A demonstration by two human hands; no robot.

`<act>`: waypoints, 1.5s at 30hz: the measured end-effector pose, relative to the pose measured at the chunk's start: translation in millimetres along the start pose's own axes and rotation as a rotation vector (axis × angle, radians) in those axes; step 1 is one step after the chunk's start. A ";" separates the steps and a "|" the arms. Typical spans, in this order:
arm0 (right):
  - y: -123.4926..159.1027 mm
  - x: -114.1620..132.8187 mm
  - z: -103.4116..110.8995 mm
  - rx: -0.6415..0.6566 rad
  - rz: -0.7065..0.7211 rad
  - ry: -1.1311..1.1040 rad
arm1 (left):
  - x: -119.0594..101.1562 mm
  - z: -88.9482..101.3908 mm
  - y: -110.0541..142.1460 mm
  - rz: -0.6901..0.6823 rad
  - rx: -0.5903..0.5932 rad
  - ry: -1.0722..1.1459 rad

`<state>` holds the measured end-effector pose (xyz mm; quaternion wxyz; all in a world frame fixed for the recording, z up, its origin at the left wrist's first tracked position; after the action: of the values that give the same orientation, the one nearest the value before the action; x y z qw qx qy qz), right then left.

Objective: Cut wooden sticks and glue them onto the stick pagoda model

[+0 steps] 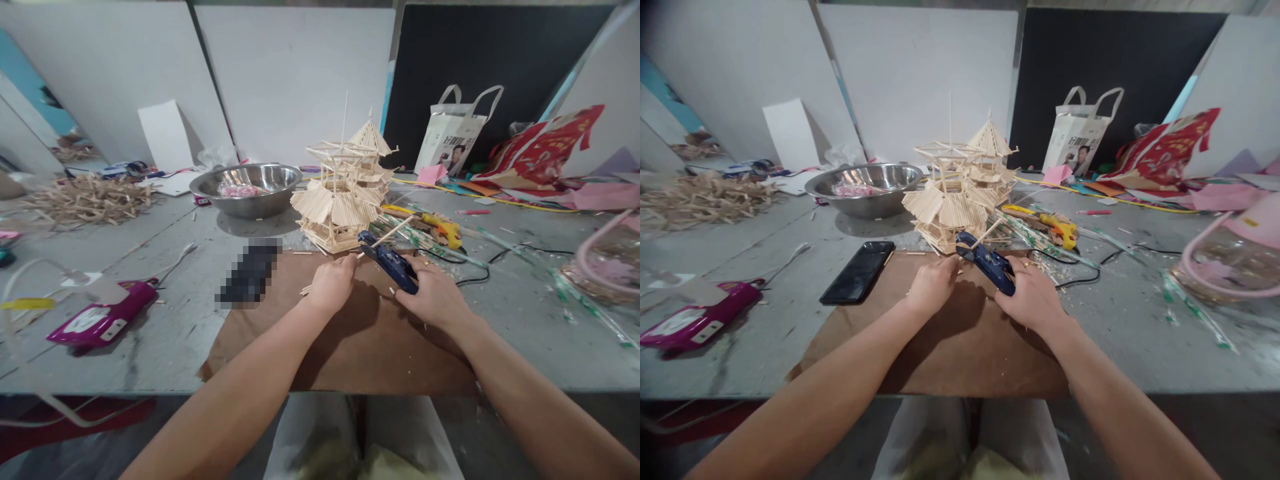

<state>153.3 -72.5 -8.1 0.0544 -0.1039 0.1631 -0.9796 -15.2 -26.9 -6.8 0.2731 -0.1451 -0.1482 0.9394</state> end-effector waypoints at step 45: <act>-5.1 -35.6 -12.8 0.794 -0.468 -0.450 | -24.9 -13.4 9.9 -0.110 0.296 -0.110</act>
<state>184.8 -58.8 -24.9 -0.0973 -0.3174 -0.2650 -0.9053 5.0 -46.0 -17.8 0.3339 -0.0432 -0.0305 0.9411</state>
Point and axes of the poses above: each hand's wrist, its own y-axis away from the middle knuckle, its own z-axis out of the back of the hand, x = y × z, the point moved 2 cm from there along -y, towards the middle knuckle, and after that the axes turned 6 degrees about y, right-handed, at the moved point
